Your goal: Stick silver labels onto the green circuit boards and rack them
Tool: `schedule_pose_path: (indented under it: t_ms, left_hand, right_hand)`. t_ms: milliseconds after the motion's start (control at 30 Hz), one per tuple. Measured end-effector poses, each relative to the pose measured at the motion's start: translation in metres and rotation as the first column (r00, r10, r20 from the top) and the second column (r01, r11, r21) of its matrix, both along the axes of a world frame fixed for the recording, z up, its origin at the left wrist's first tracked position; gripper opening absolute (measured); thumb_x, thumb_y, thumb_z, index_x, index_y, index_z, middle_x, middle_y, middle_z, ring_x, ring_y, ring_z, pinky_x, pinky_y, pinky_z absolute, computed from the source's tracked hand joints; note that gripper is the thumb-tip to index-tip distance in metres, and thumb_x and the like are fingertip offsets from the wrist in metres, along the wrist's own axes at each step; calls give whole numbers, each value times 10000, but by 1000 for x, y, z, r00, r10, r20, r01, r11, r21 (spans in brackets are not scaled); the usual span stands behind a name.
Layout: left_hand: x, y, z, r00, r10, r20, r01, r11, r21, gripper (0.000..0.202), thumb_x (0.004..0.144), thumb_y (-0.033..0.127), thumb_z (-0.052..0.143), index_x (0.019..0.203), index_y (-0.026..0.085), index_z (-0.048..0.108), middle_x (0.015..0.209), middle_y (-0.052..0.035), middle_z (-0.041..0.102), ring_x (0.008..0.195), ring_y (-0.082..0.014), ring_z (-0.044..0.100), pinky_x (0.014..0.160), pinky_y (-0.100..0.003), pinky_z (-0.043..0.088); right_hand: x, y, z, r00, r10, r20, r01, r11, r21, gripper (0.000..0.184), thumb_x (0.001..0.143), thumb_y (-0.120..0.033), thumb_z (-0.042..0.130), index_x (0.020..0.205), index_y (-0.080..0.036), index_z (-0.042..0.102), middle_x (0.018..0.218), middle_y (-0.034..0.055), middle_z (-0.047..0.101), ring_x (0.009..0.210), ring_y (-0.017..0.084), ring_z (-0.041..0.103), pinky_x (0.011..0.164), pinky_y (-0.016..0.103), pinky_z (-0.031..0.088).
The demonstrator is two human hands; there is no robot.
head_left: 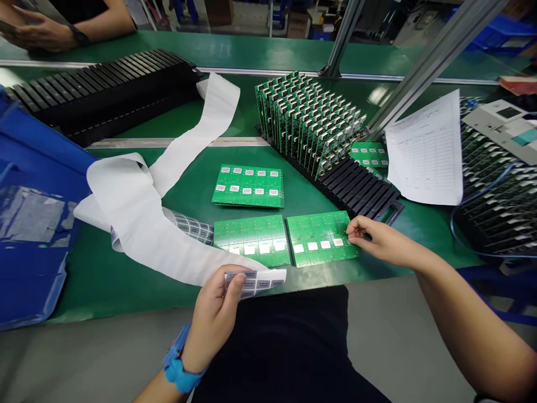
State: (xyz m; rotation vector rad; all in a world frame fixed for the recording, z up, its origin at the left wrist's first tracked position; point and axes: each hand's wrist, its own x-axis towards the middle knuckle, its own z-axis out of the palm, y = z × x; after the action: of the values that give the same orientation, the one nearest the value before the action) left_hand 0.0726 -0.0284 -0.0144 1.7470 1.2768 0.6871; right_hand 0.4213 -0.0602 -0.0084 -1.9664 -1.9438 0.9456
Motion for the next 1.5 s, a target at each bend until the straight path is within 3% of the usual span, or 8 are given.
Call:
schedule_pose_path:
  t_ms: [133, 267, 500, 700, 867, 967, 1100, 1500]
  left_hand:
    - [2, -3, 3, 992, -98, 75, 106, 988, -109, 253, 936, 276, 343, 1080, 218, 542, 1001, -40, 600, 880, -153, 568, 735, -220, 458]
    - [8, -3, 9, 963, -229, 142, 249, 958, -143, 274, 945, 234, 317, 1143, 234, 506, 1096, -45, 556, 979, -154, 529, 839, -234, 419]
    - [17, 2, 17, 941, -315, 125, 327, 942, -82, 255, 936, 192, 313, 911, 183, 567, 880, -52, 553, 833, -166, 522, 785, -265, 421]
    - [12, -1, 8, 953, -301, 40, 303, 952, -52, 284, 936, 229, 343, 673, 178, 438, 667, 5, 444, 628, -120, 451, 600, -236, 354]
    - [5, 0, -1, 964, -263, -36, 263, 965, 5, 339, 931, 252, 354, 601, 178, 387, 596, 19, 398, 554, -108, 401, 544, -243, 304]
    - [1, 2, 0, 976, -216, -14, 216, 976, -4, 312, 933, 257, 351, 675, 167, 502, 654, -4, 483, 607, -118, 463, 574, -232, 350]
    - [-3, 4, 1, 983, -181, 37, 182, 983, -27, 269, 928, 260, 373, 902, 174, 626, 821, -39, 590, 759, -140, 541, 663, -217, 414]
    - [-4, 3, -3, 987, -157, 23, 158, 987, -9, 281, 923, 258, 393, 994, 188, 656, 798, -28, 608, 742, -138, 554, 682, -213, 430]
  right_hand:
    - [-9, -10, -5, 972, 86, 217, -129, 973, 191, 73, 787, -152, 454, 774, -202, 506, 842, 68, 549, 799, 206, 534, 709, 371, 471]
    - [-28, -19, 5, 912, -58, 405, -139, 888, 439, 78, 786, -187, 511, 843, -181, 563, 1076, 154, 491, 977, 300, 498, 793, 472, 446]
    - [-110, 4, 31, 963, 190, -194, -107, 922, 372, 209, 834, -224, 547, 1043, -230, 546, 987, 68, 573, 955, 198, 540, 812, 367, 468]
    - [-161, 18, 25, 858, 85, -506, -31, 993, 114, 89, 818, -265, 579, 769, -197, 611, 756, -3, 579, 731, 122, 558, 681, 265, 462]
    - [-118, 25, 32, 884, -25, -466, 55, 997, 52, 148, 847, -289, 513, 762, -184, 573, 763, 8, 588, 719, 128, 554, 670, 265, 448]
    - [-56, 40, 32, 990, -82, -118, 98, 985, 142, 176, 826, -343, 522, 790, -189, 600, 825, 34, 591, 783, 167, 556, 726, 307, 431]
    - [8, 57, 23, 964, -39, 262, 40, 999, 2, 183, 797, -307, 511, 692, -189, 604, 747, 42, 572, 724, 186, 550, 684, 320, 421]
    - [9, 66, 9, 920, 77, 383, -73, 997, -25, 180, 786, -254, 483, 696, -192, 625, 750, 46, 596, 762, 187, 561, 705, 293, 423]
